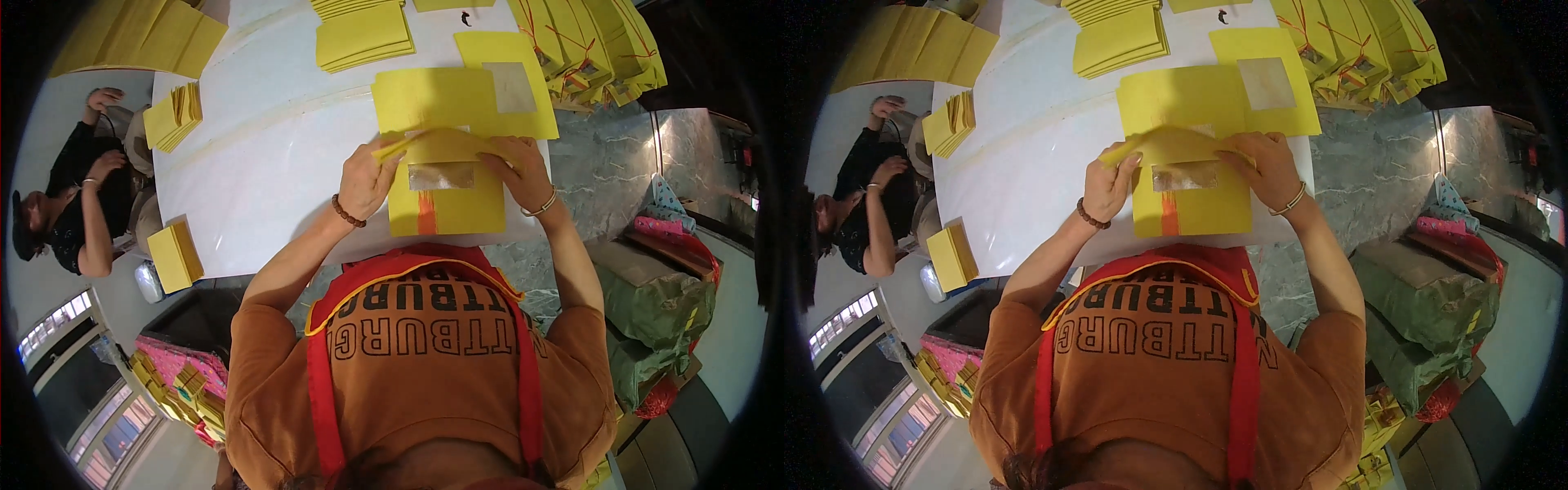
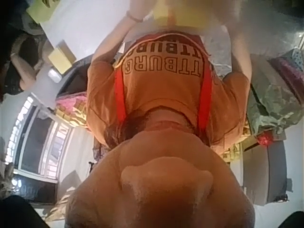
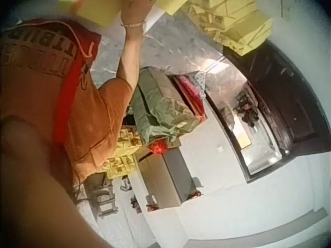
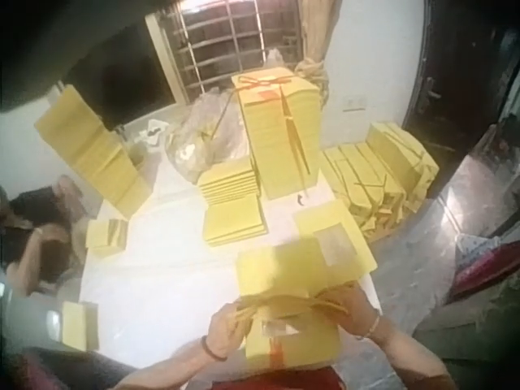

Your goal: Folding and stacking sheets of yellow joss paper on a work table.

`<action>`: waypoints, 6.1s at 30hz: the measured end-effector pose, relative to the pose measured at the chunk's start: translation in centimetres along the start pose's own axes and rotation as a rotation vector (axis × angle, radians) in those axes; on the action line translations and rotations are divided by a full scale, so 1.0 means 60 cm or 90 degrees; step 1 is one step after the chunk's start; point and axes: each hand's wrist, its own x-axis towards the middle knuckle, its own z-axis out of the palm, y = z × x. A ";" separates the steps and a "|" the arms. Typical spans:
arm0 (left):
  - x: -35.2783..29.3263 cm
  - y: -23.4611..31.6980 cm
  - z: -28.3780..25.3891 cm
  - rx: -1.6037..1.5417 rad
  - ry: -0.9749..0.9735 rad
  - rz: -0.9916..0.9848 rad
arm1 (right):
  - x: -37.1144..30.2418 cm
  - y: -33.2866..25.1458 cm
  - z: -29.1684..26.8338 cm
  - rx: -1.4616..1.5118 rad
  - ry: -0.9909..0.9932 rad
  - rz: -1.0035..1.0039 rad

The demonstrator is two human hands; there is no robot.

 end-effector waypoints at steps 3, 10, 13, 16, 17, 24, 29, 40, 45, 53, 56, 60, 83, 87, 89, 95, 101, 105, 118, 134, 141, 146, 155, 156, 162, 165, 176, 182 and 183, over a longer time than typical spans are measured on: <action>0.022 -0.006 0.004 -0.047 -0.008 -0.178 | 0.014 0.010 0.018 0.113 -0.027 0.163; 0.035 -0.010 0.023 -0.213 0.078 -0.336 | 0.032 0.001 0.053 0.314 0.276 0.243; 0.042 -0.014 0.017 -0.244 0.060 -0.414 | 0.037 -0.006 0.043 0.258 0.219 0.274; 0.048 -0.024 0.016 -0.293 0.055 -0.461 | 0.047 -0.015 0.036 0.190 0.198 0.265; 0.050 -0.029 0.017 -0.294 0.054 -0.463 | 0.048 -0.016 0.036 0.183 0.202 0.254; 0.067 -0.022 0.014 -0.462 0.076 -0.499 | 0.049 -0.003 0.051 0.192 0.237 0.248; 0.069 -0.024 -0.001 -0.446 0.054 -0.478 | 0.050 0.001 0.053 0.182 0.252 0.232; 0.124 0.003 0.056 0.279 -0.160 0.160 | 0.056 -0.003 0.050 0.135 0.259 0.198; 0.116 -0.007 0.066 0.300 -0.188 0.145 | 0.062 -0.027 0.020 0.166 0.133 0.388; 0.111 -0.032 0.069 0.341 -0.199 0.188 | 0.097 0.006 0.045 -0.228 -0.007 -0.159; 0.115 -0.039 0.067 0.268 -0.201 0.138 | 0.094 0.017 0.055 -0.173 0.030 -0.116; 0.119 -0.056 0.042 -0.335 -0.044 0.002 | 0.102 0.004 0.054 -0.301 -0.028 -0.105; 0.076 0.020 0.066 0.550 -0.102 0.251 | 0.127 0.022 -0.026 0.112 -0.271 0.010; 0.128 0.052 0.042 0.500 -0.414 0.155 | 0.138 0.043 -0.020 0.308 -0.261 0.094; 0.152 0.051 -0.007 0.384 -0.462 0.088 | 0.149 0.038 -0.039 0.422 -0.257 0.112; 0.218 -0.034 -0.147 0.285 -0.027 -0.007 | 0.131 0.054 -0.116 0.720 0.048 0.142; 0.261 -0.215 -0.096 0.453 0.138 0.115 | 0.194 0.077 -0.084 0.548 0.068 0.296; 0.266 -0.249 -0.043 0.485 0.108 0.151 | 0.264 0.088 -0.069 0.515 -0.011 0.315; 0.269 -0.277 -0.036 0.494 -0.172 0.046 | 0.423 0.126 0.050 0.306 -0.248 0.349; 0.247 -0.286 -0.035 0.548 -0.202 0.152 | 0.423 0.143 0.085 0.361 -0.249 0.392; 0.233 -0.273 -0.010 0.738 -0.201 0.110 | 0.426 0.133 0.088 0.312 -0.273 0.294; 0.242 -0.279 -0.026 0.468 -0.086 -0.017 | 0.426 0.201 0.118 0.102 -0.230 0.135; 0.258 -0.308 -0.044 -0.066 0.151 -0.652 | 0.422 0.140 0.097 0.344 -0.211 0.256; 0.267 -0.304 -0.047 -0.113 0.184 -0.710 | 0.420 0.145 0.099 0.343 -0.208 0.257; 0.262 -0.297 -0.060 -0.528 0.090 -0.619 | 0.422 0.152 0.083 0.350 -0.276 0.268; 0.237 -0.294 -0.058 -0.528 0.115 -0.486 | 0.408 0.140 0.063 0.433 -0.253 0.291; 0.180 -0.319 -0.053 -0.523 -0.027 -0.255 | 0.390 0.141 0.080 0.558 -0.292 0.199; 0.179 -0.319 -0.041 -0.272 -0.039 -0.192 | 0.372 0.193 0.123 0.395 -0.225 -0.024; 0.182 -0.318 -0.041 -0.284 -0.038 -0.207 | 0.373 0.194 0.123 0.395 -0.227 -0.023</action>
